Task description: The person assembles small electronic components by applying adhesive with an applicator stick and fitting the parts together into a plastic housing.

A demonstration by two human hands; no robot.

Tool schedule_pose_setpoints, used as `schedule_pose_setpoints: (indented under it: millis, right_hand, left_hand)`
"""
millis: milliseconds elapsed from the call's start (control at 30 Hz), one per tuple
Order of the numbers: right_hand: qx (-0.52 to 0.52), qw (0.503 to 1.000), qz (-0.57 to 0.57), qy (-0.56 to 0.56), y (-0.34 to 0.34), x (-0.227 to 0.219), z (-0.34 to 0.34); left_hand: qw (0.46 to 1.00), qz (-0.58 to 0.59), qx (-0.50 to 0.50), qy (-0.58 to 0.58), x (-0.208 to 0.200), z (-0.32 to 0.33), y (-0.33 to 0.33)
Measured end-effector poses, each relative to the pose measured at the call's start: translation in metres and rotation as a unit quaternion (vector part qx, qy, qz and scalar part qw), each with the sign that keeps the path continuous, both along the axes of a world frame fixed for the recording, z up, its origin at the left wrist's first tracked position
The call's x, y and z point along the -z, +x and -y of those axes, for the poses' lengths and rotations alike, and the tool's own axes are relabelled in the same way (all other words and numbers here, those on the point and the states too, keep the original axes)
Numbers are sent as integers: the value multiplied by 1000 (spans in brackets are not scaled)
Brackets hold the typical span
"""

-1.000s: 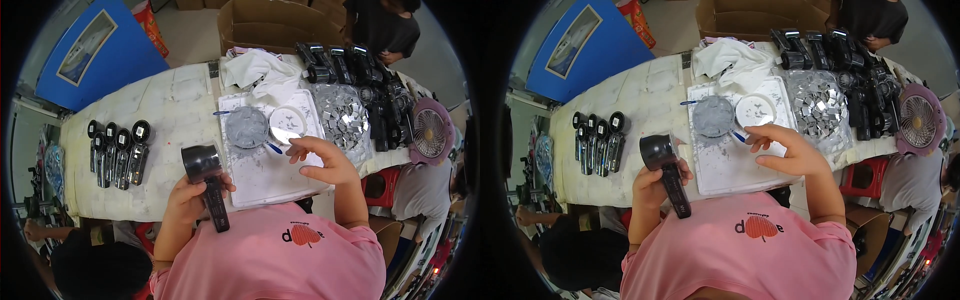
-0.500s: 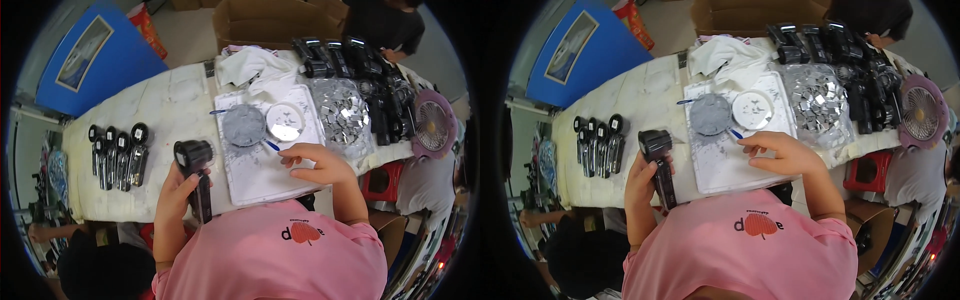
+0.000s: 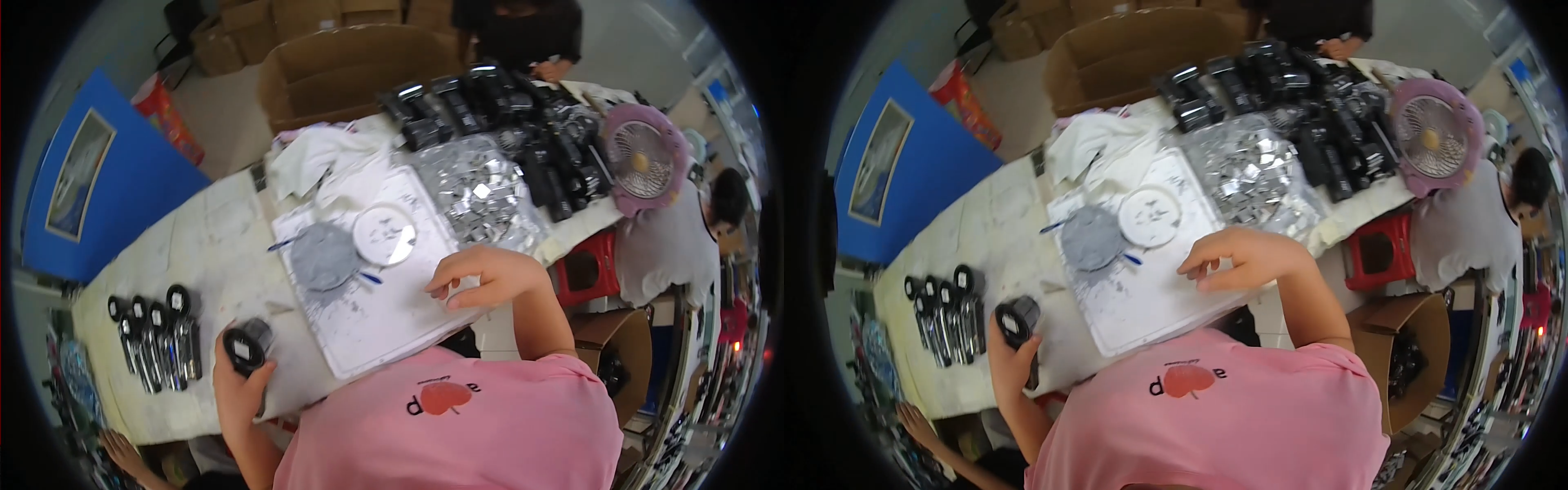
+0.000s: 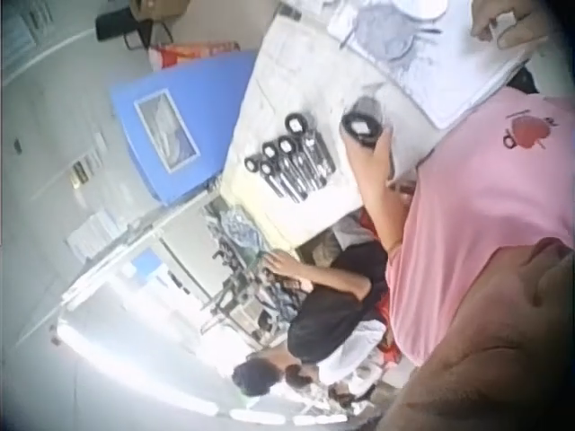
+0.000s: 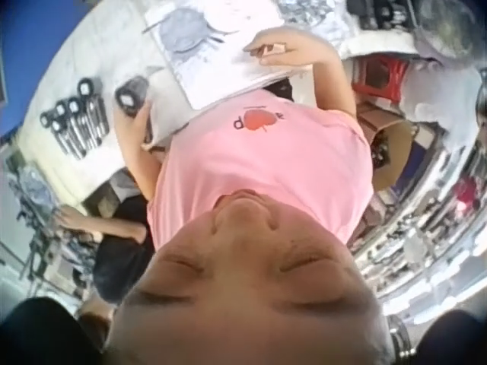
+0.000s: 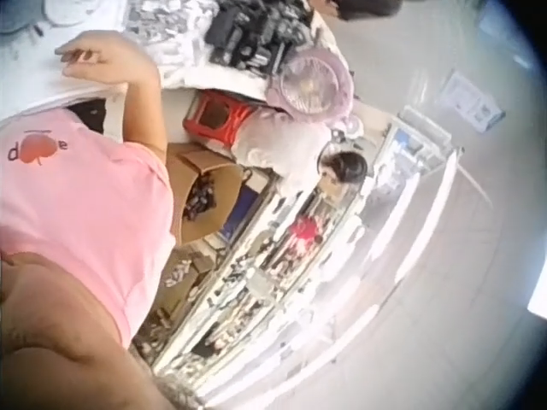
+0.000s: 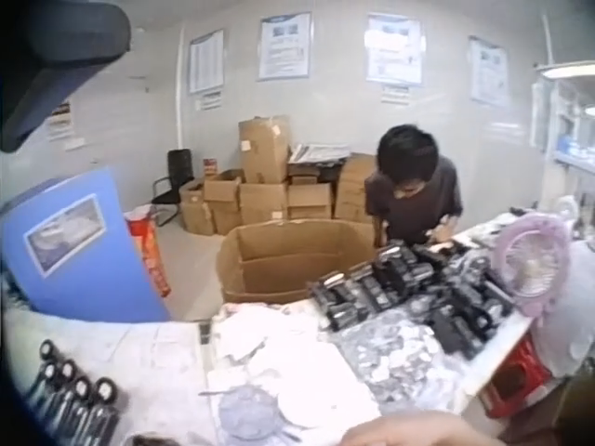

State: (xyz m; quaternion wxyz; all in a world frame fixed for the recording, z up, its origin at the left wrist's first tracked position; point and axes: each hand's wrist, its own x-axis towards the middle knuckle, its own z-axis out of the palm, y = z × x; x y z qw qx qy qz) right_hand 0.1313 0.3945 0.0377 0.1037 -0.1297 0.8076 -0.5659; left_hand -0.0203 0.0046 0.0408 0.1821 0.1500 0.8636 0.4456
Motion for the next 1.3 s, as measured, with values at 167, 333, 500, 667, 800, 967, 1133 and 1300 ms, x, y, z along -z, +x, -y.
schedule_pose_setpoints:
  millis: [167,333,500,667,800,967,1133,1300]
  right_hand:
    - [328,945,-3,-23,26,4,-51]
    - [452,852,-105,241,-1,38,-68]
    - [487,776,-27,400,-21,46,-53]
    - [490,766,-59,412,-10,48,-63]
    - [512,769,-34,382,-16,54,-60]
    - [541,757,-122,345,-15,50,-53]
    - [534,780,-194,262,-11,31,-43]
    - [511,814,-175,212,-21,26,-27]
  left_hand:
    - [998,-40,27,-32,39,16,-7]
    - [977,-195,47,-70,39,1,-1]
    - [966,-243,80,-29,46,3,-6]
    - [965,-244,88,-24,42,-8,-10]
    - [971,-223,82,-32,35,-7,-8]
    - [969,-227,91,-37,33,-4,-8]
    - [909,-18,-261,326,57,49,-19]
    - [336,476,26,812,47,45,-25]
